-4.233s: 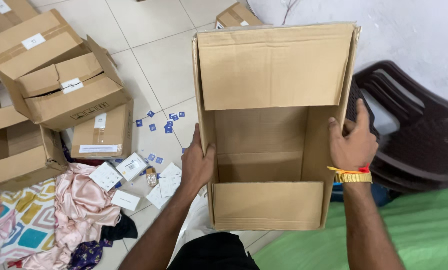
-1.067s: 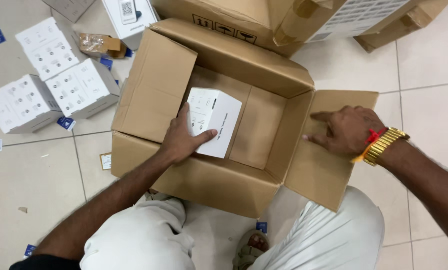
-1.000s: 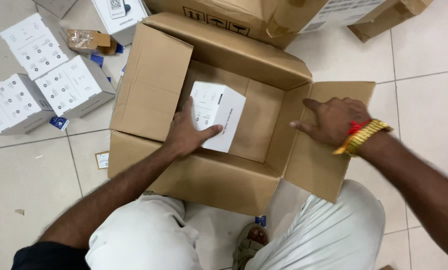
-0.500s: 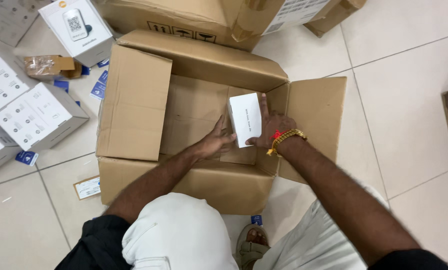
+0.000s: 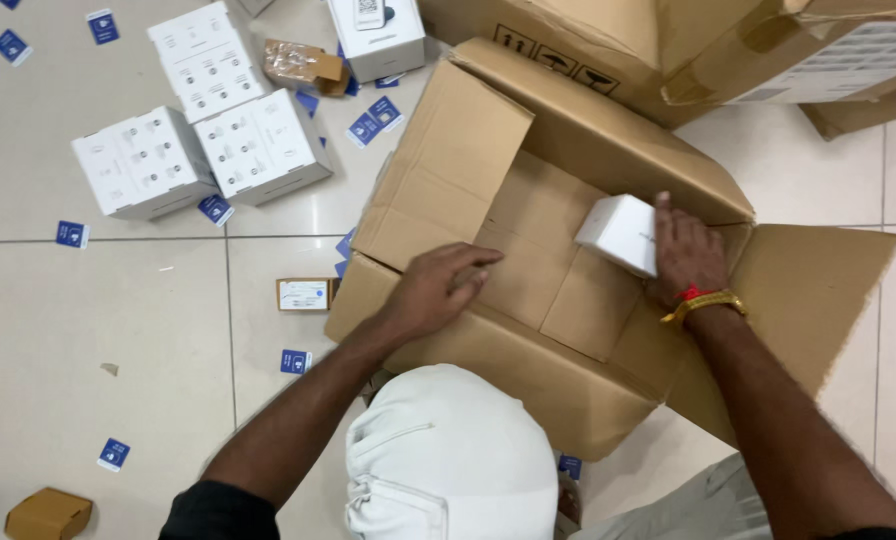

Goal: The person packs several white boxes into a larger cardboard box, then gathers small blue cards and a smaller brown box from the floor to add them to the shipment.

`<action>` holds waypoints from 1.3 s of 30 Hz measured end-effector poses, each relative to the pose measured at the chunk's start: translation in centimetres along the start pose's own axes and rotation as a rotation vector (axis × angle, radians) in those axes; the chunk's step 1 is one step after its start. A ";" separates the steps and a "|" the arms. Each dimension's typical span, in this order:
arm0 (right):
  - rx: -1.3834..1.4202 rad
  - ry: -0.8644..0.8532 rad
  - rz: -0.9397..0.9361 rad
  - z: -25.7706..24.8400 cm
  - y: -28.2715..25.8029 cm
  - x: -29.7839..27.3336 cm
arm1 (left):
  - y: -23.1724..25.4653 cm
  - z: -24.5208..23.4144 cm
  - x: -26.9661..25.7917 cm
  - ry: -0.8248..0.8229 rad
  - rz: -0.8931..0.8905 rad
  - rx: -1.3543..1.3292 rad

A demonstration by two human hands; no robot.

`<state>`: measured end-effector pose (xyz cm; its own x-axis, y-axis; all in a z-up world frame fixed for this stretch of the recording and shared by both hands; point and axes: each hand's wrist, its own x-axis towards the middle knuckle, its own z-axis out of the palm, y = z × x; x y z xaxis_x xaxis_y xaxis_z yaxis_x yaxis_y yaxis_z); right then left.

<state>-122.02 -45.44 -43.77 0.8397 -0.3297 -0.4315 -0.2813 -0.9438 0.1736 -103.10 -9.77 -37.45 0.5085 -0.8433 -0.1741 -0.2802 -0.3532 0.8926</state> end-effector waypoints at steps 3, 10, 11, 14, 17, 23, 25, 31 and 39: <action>0.039 0.029 0.114 -0.9 0.4 0.8 | -3.7 -6.2 -2.5 0.420 -0.129 0.237; 0.106 -0.011 0.207 -4.0 -1.2 -1.5 | -18.3 -17.7 -0.2 0.561 -0.881 0.400; 0.110 0.016 0.214 -4.4 -1.4 -1.5 | -19.3 -17.9 0.4 0.498 -0.998 0.405; 0.049 0.071 0.256 -4.1 -1.7 -2.2 | -21.7 -16.7 3.1 0.503 -1.129 0.187; -0.088 0.092 0.301 -2.9 -0.8 -3.7 | -22.2 -16.0 4.7 0.507 -1.206 0.282; 0.080 0.062 0.229 -3.7 -2.6 -5.1 | -19.9 -16.6 4.4 0.503 -1.164 0.365; 0.080 0.087 0.194 -3.5 -1.7 -3.8 | -18.1 -16.7 3.6 0.534 -1.112 0.296; -0.138 0.169 0.147 -2.2 0.1 0.5 | -10.7 -19.3 -3.8 0.570 -0.753 -0.345; -0.275 -0.075 0.089 -9.2 -2.5 0.8 | 1.7 -17.2 -7.0 0.154 -0.218 -0.515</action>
<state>-116.33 -43.13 -36.38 0.7777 -0.4216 -0.4663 -0.2072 -0.8723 0.4430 -93.18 2.52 -27.58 0.6334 -0.6908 -0.3486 0.2570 -0.2371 0.9369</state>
